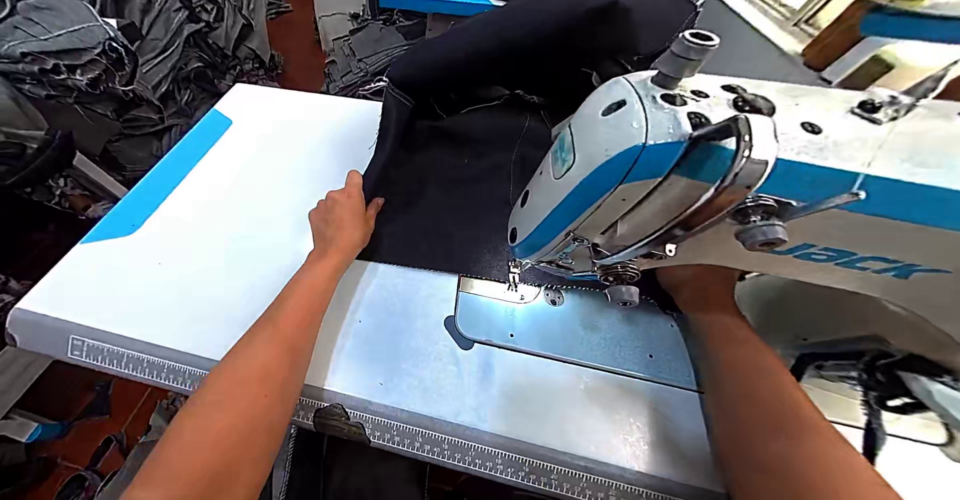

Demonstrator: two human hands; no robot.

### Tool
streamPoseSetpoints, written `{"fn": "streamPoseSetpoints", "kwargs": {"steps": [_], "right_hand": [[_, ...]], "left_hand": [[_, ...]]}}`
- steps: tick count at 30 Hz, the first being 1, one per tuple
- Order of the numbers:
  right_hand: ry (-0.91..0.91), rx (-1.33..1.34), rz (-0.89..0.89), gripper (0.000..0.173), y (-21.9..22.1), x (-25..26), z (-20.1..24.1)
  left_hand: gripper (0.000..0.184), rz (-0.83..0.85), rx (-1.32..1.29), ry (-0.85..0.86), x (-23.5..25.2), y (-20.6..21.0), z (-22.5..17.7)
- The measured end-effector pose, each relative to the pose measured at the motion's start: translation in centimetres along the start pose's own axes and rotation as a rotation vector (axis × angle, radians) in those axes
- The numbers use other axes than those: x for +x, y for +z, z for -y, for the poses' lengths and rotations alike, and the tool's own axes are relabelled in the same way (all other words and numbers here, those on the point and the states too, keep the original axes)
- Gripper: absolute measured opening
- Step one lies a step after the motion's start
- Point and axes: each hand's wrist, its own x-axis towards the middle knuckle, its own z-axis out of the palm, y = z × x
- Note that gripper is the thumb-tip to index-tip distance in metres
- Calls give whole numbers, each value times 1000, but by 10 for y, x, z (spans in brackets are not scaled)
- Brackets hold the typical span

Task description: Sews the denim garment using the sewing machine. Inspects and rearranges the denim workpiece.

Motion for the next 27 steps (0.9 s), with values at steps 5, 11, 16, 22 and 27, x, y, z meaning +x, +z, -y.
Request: {"fn": "streamPoseSetpoints", "kwargs": {"steps": [5, 11, 16, 22, 27], "right_hand": [[50, 84, -60, 46, 11, 0, -1], [41, 63, -66, 44, 6, -2, -1], [-178, 68, -109, 76, -16, -63, -14], [-332, 174, -14, 32, -35, -167, -5], [-590, 277, 28, 19, -45, -187, 34]], "left_hand": [[45, -21, -2, -14, 1, 2, -1], [44, -13, -11, -32, 1, 2, 0], [39, -33, -41, 7, 0, 4, 4], [35, -29, -62, 35, -3, 4, 3], [35, 4, -56, 22, -7, -5, 12]]}}
